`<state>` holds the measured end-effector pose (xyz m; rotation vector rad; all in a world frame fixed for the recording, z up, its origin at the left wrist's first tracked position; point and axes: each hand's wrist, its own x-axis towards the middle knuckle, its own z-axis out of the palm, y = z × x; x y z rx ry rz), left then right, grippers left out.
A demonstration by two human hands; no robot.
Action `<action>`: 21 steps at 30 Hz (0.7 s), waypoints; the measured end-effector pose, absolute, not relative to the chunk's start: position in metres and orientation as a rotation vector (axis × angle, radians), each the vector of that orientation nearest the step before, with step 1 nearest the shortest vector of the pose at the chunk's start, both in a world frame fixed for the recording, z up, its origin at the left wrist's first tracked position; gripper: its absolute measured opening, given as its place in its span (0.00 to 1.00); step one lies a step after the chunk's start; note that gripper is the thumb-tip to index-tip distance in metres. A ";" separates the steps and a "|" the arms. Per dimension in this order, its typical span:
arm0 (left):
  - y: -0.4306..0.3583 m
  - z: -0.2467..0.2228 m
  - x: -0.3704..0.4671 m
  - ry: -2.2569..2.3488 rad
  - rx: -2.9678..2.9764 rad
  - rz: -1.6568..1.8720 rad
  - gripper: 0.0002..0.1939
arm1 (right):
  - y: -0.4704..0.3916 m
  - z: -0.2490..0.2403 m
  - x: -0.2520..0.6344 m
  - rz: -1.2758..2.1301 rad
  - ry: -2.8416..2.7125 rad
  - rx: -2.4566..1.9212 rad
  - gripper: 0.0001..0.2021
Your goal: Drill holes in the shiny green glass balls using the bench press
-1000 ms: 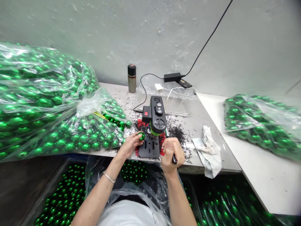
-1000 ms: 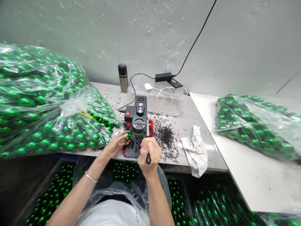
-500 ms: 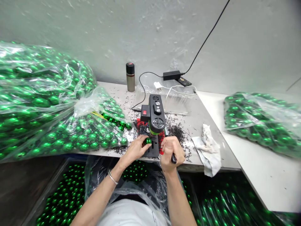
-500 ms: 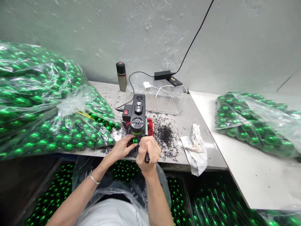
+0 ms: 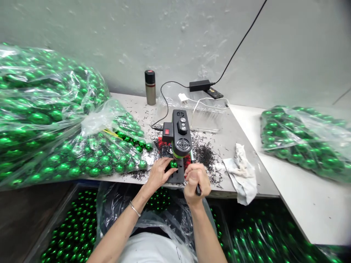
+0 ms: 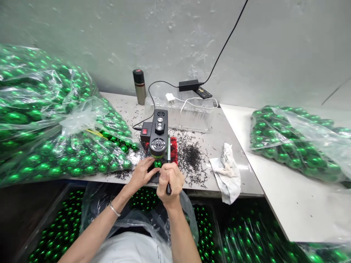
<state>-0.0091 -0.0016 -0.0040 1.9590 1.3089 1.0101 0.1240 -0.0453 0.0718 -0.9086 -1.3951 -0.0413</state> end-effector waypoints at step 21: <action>-0.003 -0.012 -0.009 1.336 2.008 0.990 0.14 | -0.039 0.006 0.128 -0.126 -1.426 -0.882 0.16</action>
